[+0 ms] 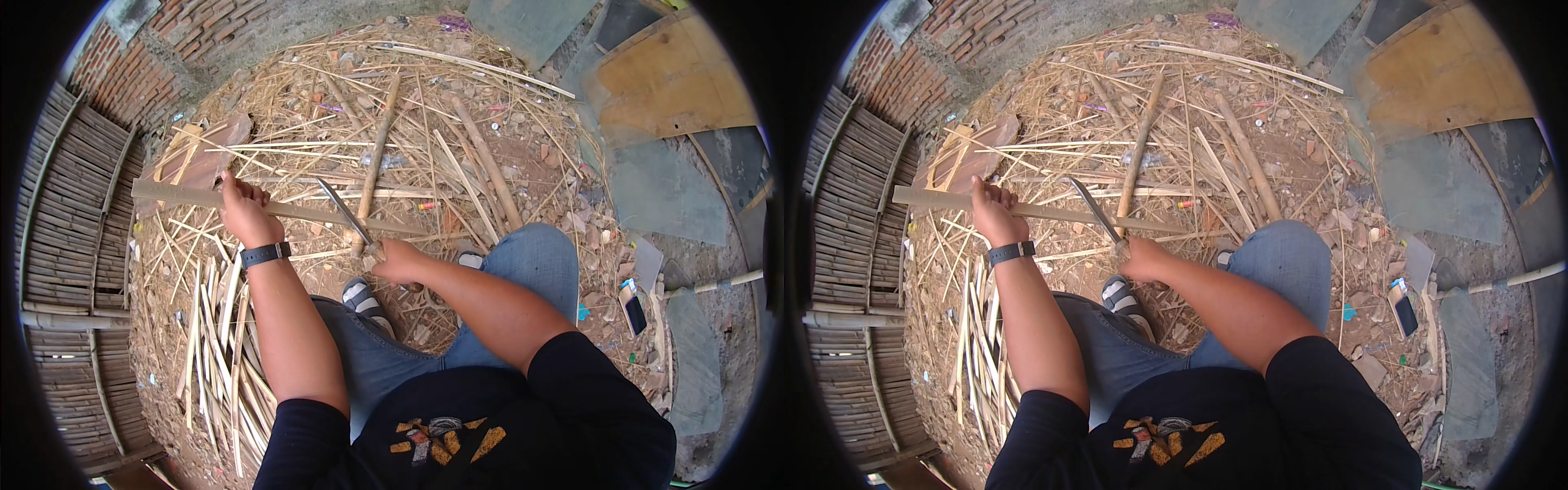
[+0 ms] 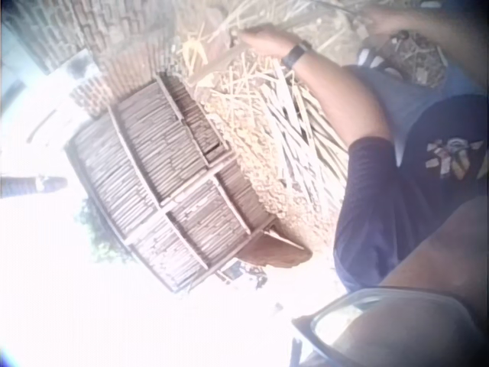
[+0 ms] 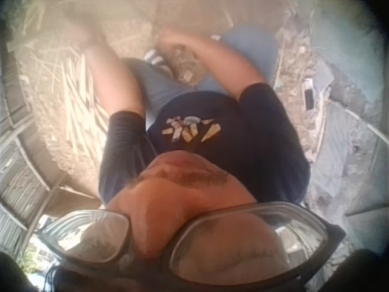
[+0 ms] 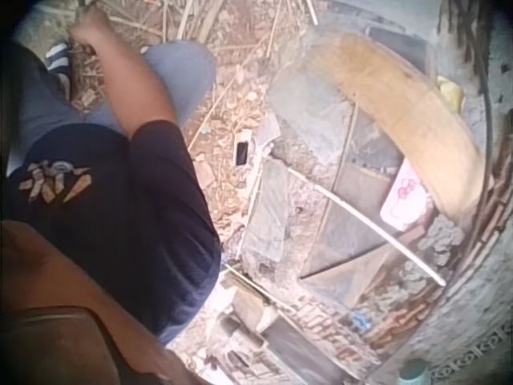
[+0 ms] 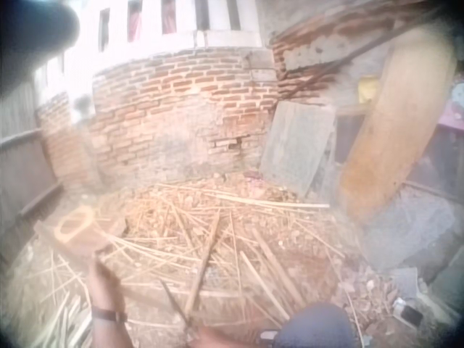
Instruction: The person sits on the ground and uses a machete to split long bamboo strips into thinner pieces. They hold the bamboo with one hand and strike it with the machete in the other, occasionally adjusting the material or picking up new pieces from the surrounding debris.
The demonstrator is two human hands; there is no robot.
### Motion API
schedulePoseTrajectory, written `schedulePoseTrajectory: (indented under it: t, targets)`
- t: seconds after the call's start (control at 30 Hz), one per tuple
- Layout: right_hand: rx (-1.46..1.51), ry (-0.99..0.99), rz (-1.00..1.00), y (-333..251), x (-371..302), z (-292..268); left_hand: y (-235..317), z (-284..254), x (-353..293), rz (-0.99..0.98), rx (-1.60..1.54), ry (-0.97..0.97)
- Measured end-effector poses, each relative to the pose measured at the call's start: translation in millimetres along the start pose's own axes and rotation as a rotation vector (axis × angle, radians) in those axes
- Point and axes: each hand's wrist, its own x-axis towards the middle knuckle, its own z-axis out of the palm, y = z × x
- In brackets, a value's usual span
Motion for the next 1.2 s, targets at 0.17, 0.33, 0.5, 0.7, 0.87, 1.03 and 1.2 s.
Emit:
schedulePoseTrajectory:
  t: [0.17, 0.33, 0.5, 0.7, 0.87, 1.03, 1.2]
  targets:
    - [-0.224, 0.175, -0.105, 7.6, 5.5, 4.2, 3.0, 3.3, -2.5, 0.006, -0.019, 0.014]
    - [-0.158, 0.149, -0.144, -3.1, -1.4, 1.5, 0.5, 4.1, -3.6, -0.014, 0.01, 0.001]
    - [-0.142, 0.123, -0.14, -8.6, -3.1, -4.0, 1.5, 1.6, -0.6, -0.002, -0.026, 0.015]
    - [-0.048, 0.061, -0.114, -8.2, 2.5, -6.4, 1.4, 4.3, -4.3, -0.012, -0.023, -0.021]
    - [-0.039, 0.048, -0.226, -14.9, -7.0, -2.7, 3.2, 4.9, -6.1, -0.014, -0.033, -0.006]
    - [-0.045, 0.07, -0.119, -11.2, -2.5, -5.2, 0.4, 4.0, -3.9, -0.015, -0.025, -0.018]
    - [0.0, -0.002, -0.195, -24.0, -16.7, -6.8, 2.7, 5.2, -4.9, -0.017, -0.03, -0.024]
